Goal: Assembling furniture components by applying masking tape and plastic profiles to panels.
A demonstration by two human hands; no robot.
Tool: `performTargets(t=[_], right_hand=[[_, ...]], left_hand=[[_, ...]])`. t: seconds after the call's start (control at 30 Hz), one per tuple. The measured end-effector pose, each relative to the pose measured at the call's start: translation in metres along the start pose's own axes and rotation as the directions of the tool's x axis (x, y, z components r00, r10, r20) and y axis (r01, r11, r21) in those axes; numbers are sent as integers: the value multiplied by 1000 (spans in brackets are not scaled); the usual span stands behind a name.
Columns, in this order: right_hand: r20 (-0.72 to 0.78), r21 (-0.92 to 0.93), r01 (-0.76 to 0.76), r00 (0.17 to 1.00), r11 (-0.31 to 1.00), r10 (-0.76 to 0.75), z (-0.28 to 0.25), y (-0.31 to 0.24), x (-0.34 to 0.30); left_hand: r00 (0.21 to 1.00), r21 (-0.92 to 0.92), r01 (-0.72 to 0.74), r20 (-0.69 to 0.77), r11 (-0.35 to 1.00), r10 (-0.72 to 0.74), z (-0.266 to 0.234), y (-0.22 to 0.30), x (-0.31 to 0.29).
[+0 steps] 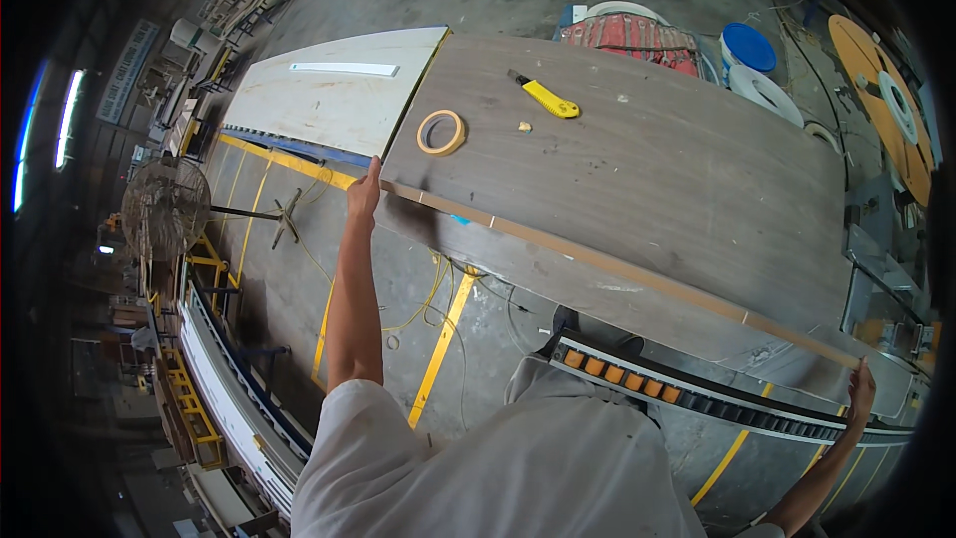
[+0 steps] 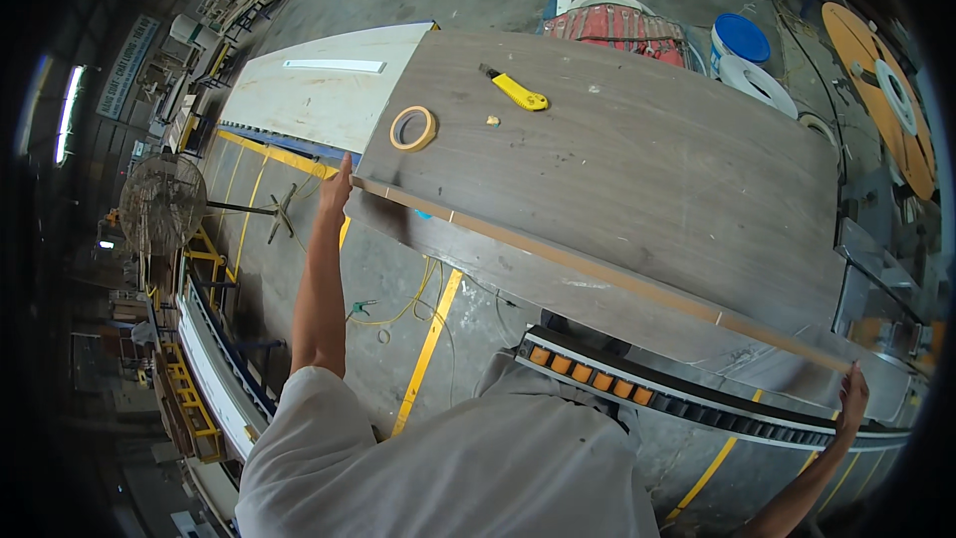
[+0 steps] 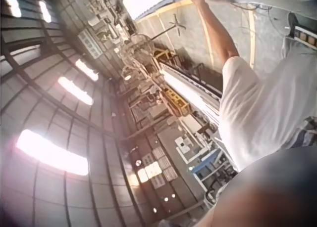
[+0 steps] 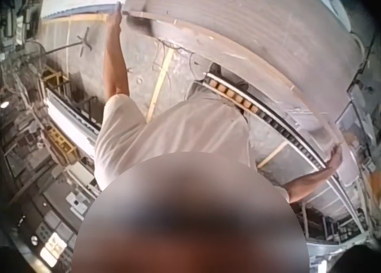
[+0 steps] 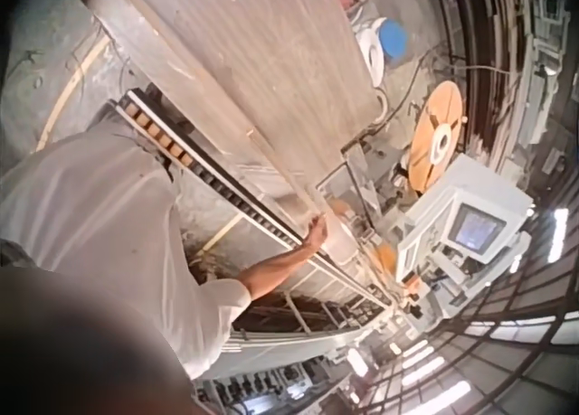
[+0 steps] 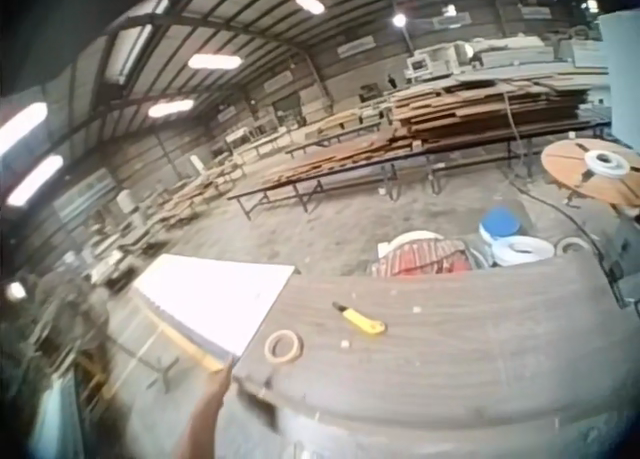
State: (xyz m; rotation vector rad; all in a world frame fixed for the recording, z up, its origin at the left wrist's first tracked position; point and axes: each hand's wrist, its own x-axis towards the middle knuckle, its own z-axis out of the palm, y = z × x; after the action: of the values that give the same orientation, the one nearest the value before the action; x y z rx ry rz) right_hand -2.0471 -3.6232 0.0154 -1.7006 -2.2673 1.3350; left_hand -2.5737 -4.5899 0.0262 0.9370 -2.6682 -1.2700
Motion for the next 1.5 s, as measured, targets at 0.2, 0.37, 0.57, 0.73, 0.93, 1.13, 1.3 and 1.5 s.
performTargets(t=[0.2,0.37,0.57,0.73,0.93,1.13,1.3,1.5], right_hand=[[-25,121,107,994,987,-105,5,42,-14],[-49,137,239,971,961,-234,24,47,-18],[-53,103,346,938,932,-342,30,46,-6],[-47,2,365,930,931,-364,35,36,-10],[-176,-353,435,839,828,-516,45,15,-25],[196,-457,767,581,451,-790,185,-133,-146],[406,-183,972,210,147,-889,305,-198,-203],[398,-263,956,234,134,-887,342,-201,-205]], left_hand=[[951,-274,-164,-301,948,77,38,-24,-27],[873,-331,-317,-467,889,137,58,-35,-22],[866,-226,-408,-404,885,296,74,-40,-30],[848,129,-419,-298,899,439,76,-27,-46],[637,489,-678,20,549,770,26,-23,-56],[402,454,-889,724,51,560,14,53,-94],[294,332,-943,820,12,491,26,45,-74],[280,286,-956,813,70,510,23,48,-75]])
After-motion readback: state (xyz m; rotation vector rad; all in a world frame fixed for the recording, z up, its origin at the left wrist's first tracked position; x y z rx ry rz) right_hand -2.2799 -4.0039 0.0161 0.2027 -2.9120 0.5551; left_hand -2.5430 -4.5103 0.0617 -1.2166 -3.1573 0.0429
